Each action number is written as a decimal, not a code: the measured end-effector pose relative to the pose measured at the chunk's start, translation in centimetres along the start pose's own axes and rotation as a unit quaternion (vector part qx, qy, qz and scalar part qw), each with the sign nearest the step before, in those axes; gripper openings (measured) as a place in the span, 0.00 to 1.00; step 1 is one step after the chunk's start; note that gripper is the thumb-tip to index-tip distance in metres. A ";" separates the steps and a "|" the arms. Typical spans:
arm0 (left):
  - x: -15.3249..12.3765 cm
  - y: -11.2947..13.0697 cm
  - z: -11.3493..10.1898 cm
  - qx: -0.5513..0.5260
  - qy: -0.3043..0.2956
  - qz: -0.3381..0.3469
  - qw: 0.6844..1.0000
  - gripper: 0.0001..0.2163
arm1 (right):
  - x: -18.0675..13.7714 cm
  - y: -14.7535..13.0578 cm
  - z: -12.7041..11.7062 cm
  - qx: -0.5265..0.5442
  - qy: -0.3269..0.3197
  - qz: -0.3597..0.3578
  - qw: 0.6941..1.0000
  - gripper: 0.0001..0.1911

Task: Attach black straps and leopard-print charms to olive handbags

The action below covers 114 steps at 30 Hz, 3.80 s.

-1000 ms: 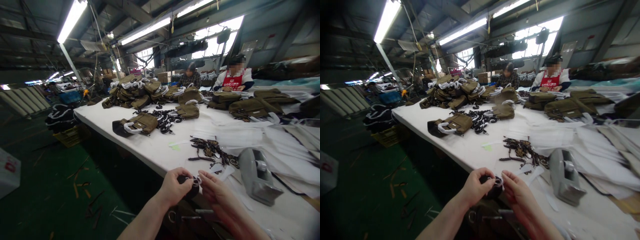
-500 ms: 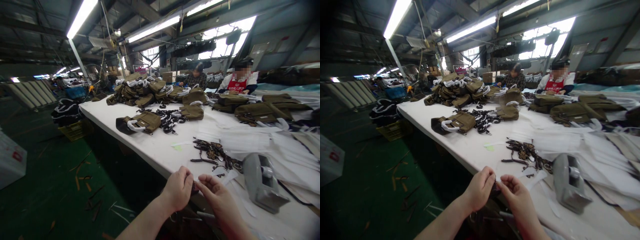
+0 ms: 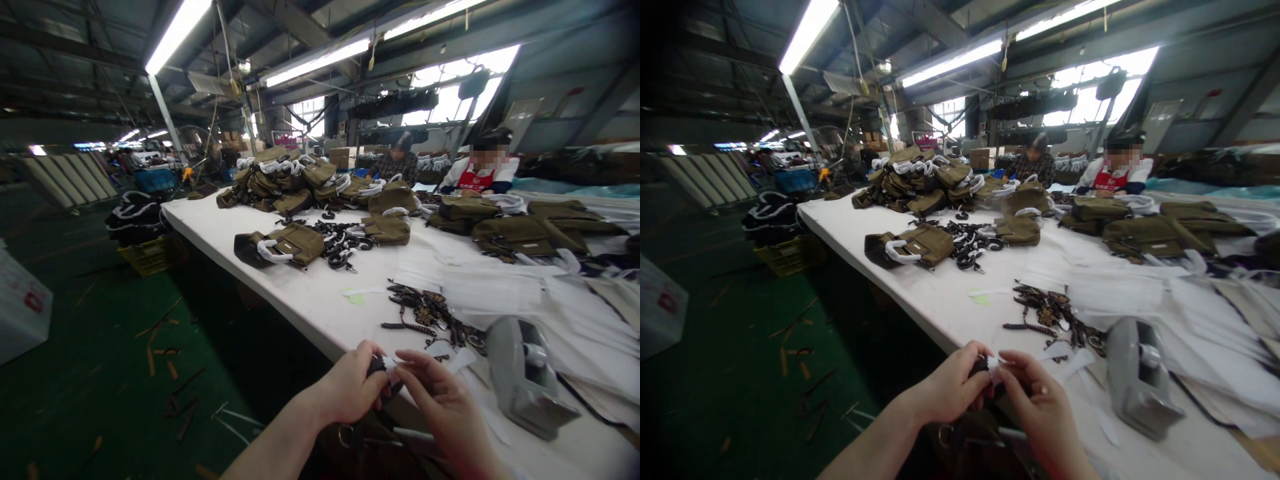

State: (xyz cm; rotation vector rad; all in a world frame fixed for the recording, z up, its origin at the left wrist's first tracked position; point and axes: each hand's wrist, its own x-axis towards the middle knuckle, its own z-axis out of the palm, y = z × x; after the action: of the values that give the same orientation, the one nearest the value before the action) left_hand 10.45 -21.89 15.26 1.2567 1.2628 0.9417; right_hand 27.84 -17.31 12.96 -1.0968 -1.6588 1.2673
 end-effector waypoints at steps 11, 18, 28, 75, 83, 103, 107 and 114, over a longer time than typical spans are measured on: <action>0.7 -1.0 -1.6 -0.199 -0.091 -0.056 0.974 0.18 | 0.9 -0.3 -1.2 -0.373 -0.106 -0.238 0.891 0.21; 0.0 -1.9 -1.9 -0.161 -0.122 -0.044 0.978 0.22 | 1.5 -1.2 -1.2 -0.353 -0.137 -0.214 0.900 0.17; 0.1 -2.4 0.3 -0.088 0.037 -0.016 0.995 0.24 | 0.8 0.0 -0.4 -0.226 -0.081 -0.139 0.961 0.09; 1.3 -3.2 1.9 -0.168 0.131 0.021 0.977 0.18 | -1.3 2.5 0.9 -0.235 0.019 -0.085 0.968 0.21; -0.1 -0.9 1.5 0.041 0.165 0.115 0.979 0.12 | -0.5 1.8 0.3 -0.192 0.002 -0.084 0.978 0.20; 0.5 -1.1 0.5 -0.193 0.129 0.032 0.972 0.04 | 0.2 -0.1 0.1 0.287 -0.210 0.284 0.890 0.14; 0.3 -1.2 0.4 -0.156 0.118 0.031 0.980 0.04 | 0.2 -0.2 0.3 0.300 -0.231 0.307 0.873 0.17; 0.1 -0.6 0.3 -0.107 0.129 0.045 0.985 0.05 | 0.3 0.9 0.0 0.363 -0.249 0.301 0.846 0.19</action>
State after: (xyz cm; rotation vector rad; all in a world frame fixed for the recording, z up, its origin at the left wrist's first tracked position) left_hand 10.64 -21.93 14.59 1.0545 1.2710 1.3028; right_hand 27.94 -16.91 12.11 -0.8461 -0.9551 2.4967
